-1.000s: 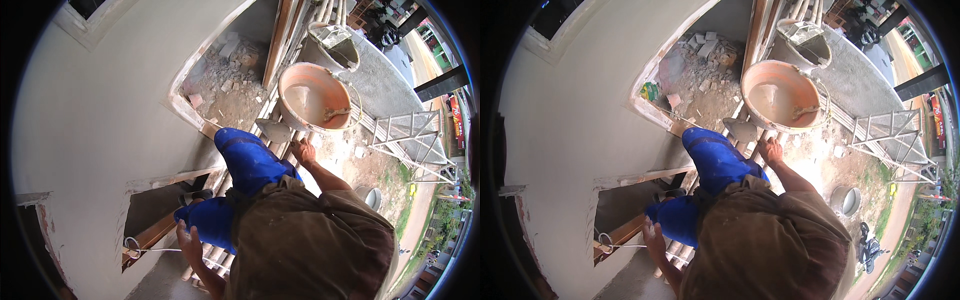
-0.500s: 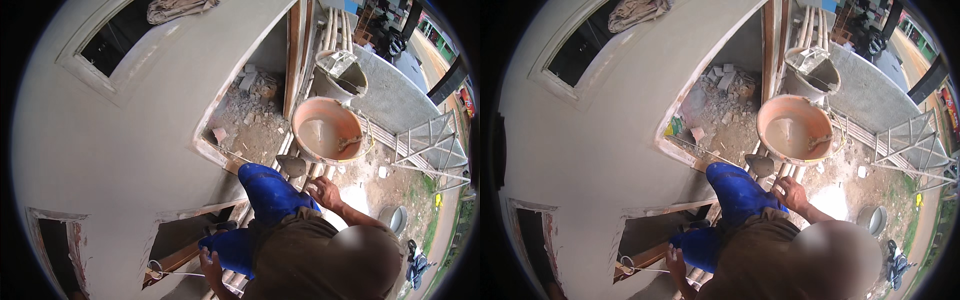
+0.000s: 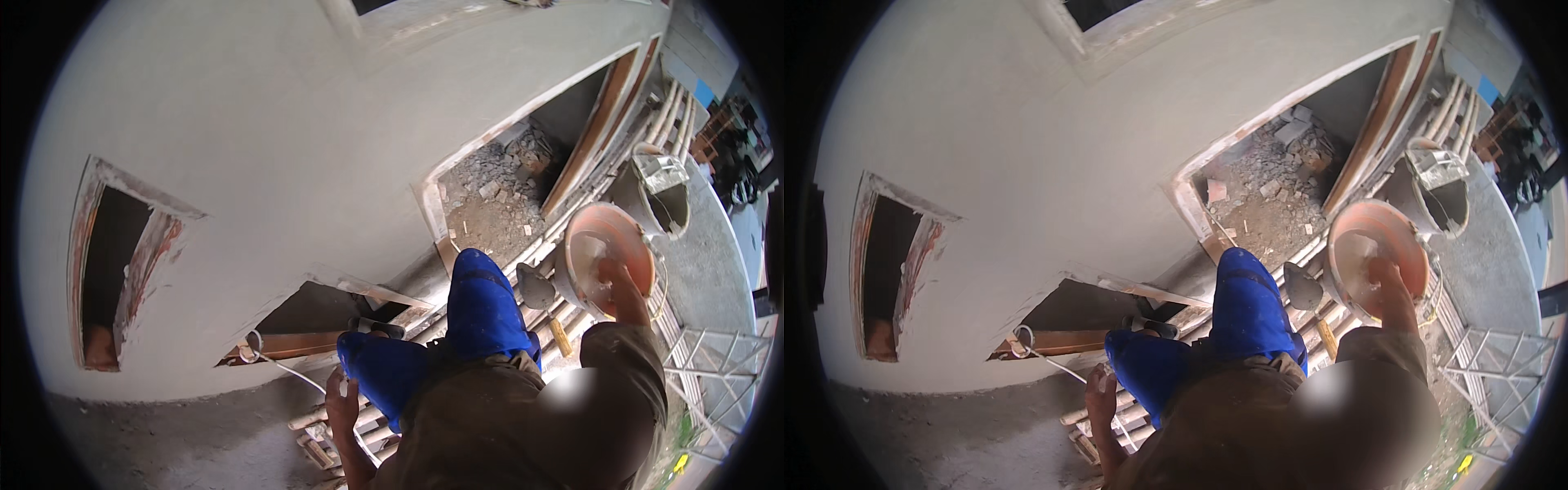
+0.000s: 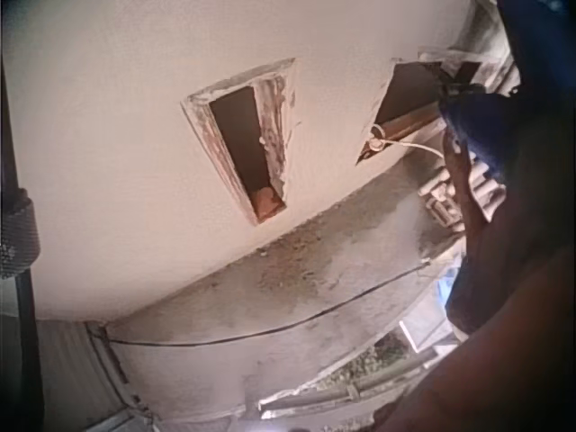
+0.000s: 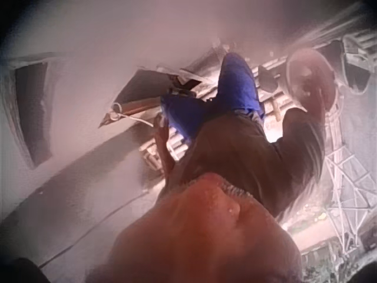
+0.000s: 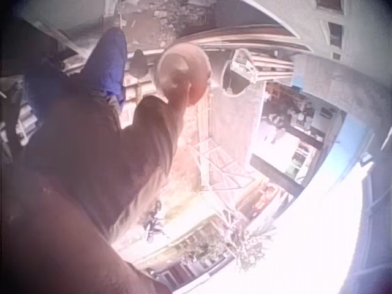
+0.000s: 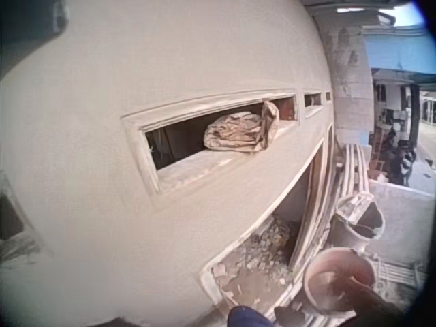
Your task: The person applies plaster to a wall using a trowel, smoothing the surface with a sponge. The person repeatedly scoops plaster from a bucket and spreads it evenly across the wall, then wipes the surface to refine the finish.
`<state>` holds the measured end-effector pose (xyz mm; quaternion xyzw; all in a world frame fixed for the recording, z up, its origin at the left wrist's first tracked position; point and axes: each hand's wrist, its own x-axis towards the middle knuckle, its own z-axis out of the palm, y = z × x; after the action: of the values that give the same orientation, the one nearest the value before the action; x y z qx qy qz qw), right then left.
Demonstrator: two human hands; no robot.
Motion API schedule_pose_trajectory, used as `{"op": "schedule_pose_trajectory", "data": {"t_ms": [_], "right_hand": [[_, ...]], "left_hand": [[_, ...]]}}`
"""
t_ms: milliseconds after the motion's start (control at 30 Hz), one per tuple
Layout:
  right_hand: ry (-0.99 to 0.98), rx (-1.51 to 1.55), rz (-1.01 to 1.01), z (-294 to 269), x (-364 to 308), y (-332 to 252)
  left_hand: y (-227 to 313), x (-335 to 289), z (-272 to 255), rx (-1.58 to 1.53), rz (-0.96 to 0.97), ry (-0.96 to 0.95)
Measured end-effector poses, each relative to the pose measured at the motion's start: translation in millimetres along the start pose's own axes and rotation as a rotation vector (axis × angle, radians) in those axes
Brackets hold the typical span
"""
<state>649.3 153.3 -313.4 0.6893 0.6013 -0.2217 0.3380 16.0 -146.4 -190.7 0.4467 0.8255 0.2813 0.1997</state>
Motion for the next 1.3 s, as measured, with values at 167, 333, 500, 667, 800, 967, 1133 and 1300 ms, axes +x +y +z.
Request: {"op": "schedule_pose_trajectory", "data": {"t_ms": [167,333,500,667,800,967,1133,1300], "right_hand": [[0.573,0.360,0.021,31,-28,-22],[0.728,0.523,-0.164,31,-83,-63],[0.754,0.570,-0.325,20,-103,-102],[0.796,0.535,-0.403,4,-105,-112],[0.833,0.500,-0.448,-19,-114,-113],[0.859,0.465,-0.463,-35,-121,-113],[0.894,0.489,-0.457,-49,-130,-132],[0.949,0.544,-0.453,-79,-125,-175]], "left_hand": [[-11,-28,-14,0.009,0.048,0.112],[-6,-14,6,0.023,0.078,0.077],[1,-15,16,-0.030,0.095,0.087],[-8,-39,39,-0.034,0.056,0.112],[-20,-49,39,-0.115,-0.052,0.210],[-32,-98,53,-0.264,-0.381,0.723],[-158,-151,25,0.059,-0.624,0.844],[-292,-188,-23,0.580,-0.979,0.795]]}}
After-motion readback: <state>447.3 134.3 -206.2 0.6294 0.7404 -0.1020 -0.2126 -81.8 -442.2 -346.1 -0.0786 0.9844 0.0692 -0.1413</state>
